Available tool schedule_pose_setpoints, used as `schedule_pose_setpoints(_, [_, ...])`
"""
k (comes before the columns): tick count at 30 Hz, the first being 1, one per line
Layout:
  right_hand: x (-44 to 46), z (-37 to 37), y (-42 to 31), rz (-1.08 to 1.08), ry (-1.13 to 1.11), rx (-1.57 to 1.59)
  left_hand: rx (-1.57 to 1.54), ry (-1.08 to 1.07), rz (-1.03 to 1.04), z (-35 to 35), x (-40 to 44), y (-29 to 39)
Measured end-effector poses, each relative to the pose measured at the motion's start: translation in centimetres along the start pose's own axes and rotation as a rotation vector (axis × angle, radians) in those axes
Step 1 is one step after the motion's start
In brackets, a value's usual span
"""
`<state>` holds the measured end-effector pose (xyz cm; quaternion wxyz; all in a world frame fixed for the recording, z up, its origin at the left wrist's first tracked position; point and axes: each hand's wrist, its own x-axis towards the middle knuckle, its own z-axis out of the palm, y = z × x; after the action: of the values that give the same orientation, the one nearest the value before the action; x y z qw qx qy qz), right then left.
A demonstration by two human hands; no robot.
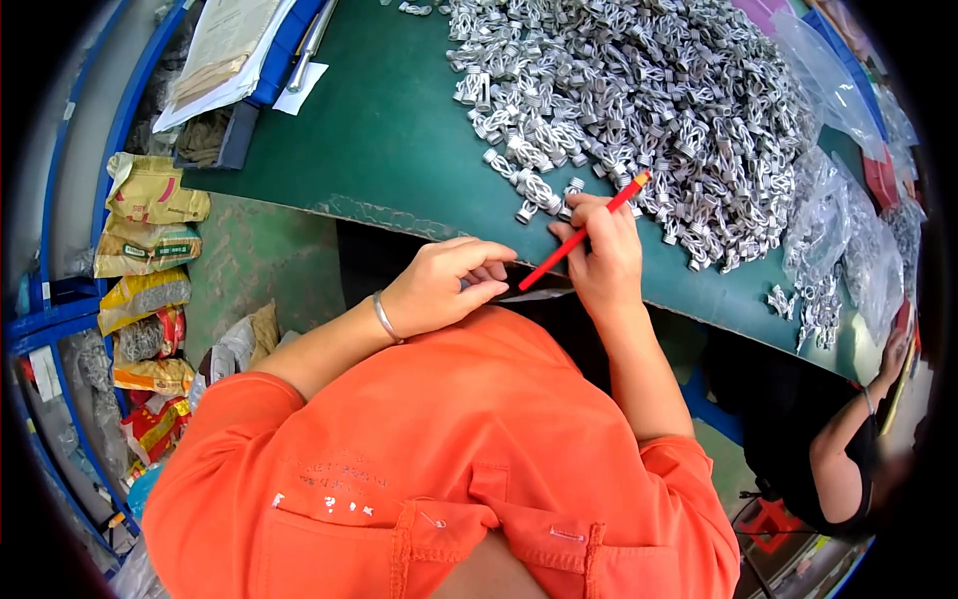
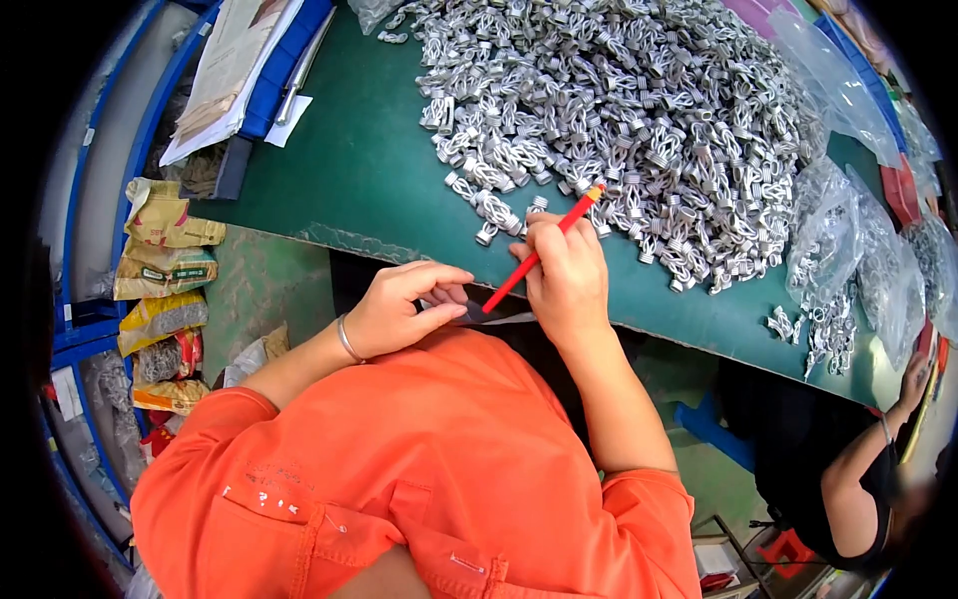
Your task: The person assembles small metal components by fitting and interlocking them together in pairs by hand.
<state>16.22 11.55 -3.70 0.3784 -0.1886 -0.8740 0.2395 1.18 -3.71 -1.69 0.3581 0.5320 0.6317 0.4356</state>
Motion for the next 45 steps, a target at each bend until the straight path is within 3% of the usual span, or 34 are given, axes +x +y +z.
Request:
schedule_pose_setpoints(4, [-0.1,-0.5,0.3,0.022,0.056,-0.077,-0.035,0.001,-0.014,-0.4,0.4,0.3])
schedule_pose_setpoints(6, [-0.7,-0.7,0.2,0.11,0.168,0.039,-0.073,-0.013,-0.078,-0.5,0.7,0.2])
schedule_pose_setpoints(8, [-1.2,-0.9,-0.9,0.425,0.231,0.602,-0.218,0.009,-0.12,0.0,1.3,0.3])
schedule_pose_setpoints(10, [-0.3,-2.7,-3.0,0.738,0.173,0.965,-0.363,0.032,-0.167,0.5,1.8,0.4])
schedule_pose_setpoints(13, [-0.5,-2.9,-3.4,0.8,0.14,1.13,-0.646,0.02,-0.143,0.5,2.3,1.0])
schedule_pose_setpoints(18, [-1.0,-2.3,-3.2,0.727,0.086,1.273,-0.616,0.028,-0.1,-0.1,2.2,1.8])
schedule_pose_setpoints(20, [-1.4,-2.0,-3.0,0.688,0.051,1.263,-0.531,0.044,-0.057,-0.2,2.1,1.7])
schedule_pose_setpoints(22, [-1.6,-1.6,-3.4,0.499,0.094,1.098,-0.444,0.103,0.107,0.1,2.1,1.4])
schedule_pose_setpoints(24, [-1.8,-1.6,-3.5,0.494,0.103,1.072,-0.343,0.105,0.148,-0.3,2.0,1.9])
schedule_pose_setpoints(28, [-1.1,-2.5,-2.4,0.168,-0.045,0.834,-0.087,0.089,0.245,-1.1,1.4,1.5])
schedule_pose_setpoints(32, [-0.8,-1.6,-1.7,0.307,0.007,0.442,0.003,-0.011,0.045,-1.2,0.4,0.5])
schedule_pose_setpoints(36, [1.3,0.3,-1.1,0.087,0.022,0.092,-0.05,-0.01,-0.048,-0.5,0.1,-0.4])
schedule_pose_setpoints(38, [1.3,1.6,-0.1,0.063,-0.001,0.081,-0.007,-0.022,-0.048,-0.6,0.3,0.0])
schedule_pose_setpoints(41, [1.1,1.7,-0.2,0.078,0.039,0.084,-0.185,0.04,-0.111,-0.5,0.7,-0.3])
schedule_pose_setpoints(45, [0.4,0.8,-1.1,0.278,0.06,0.415,-0.505,0.13,-0.181,-0.3,1.7,-0.4])
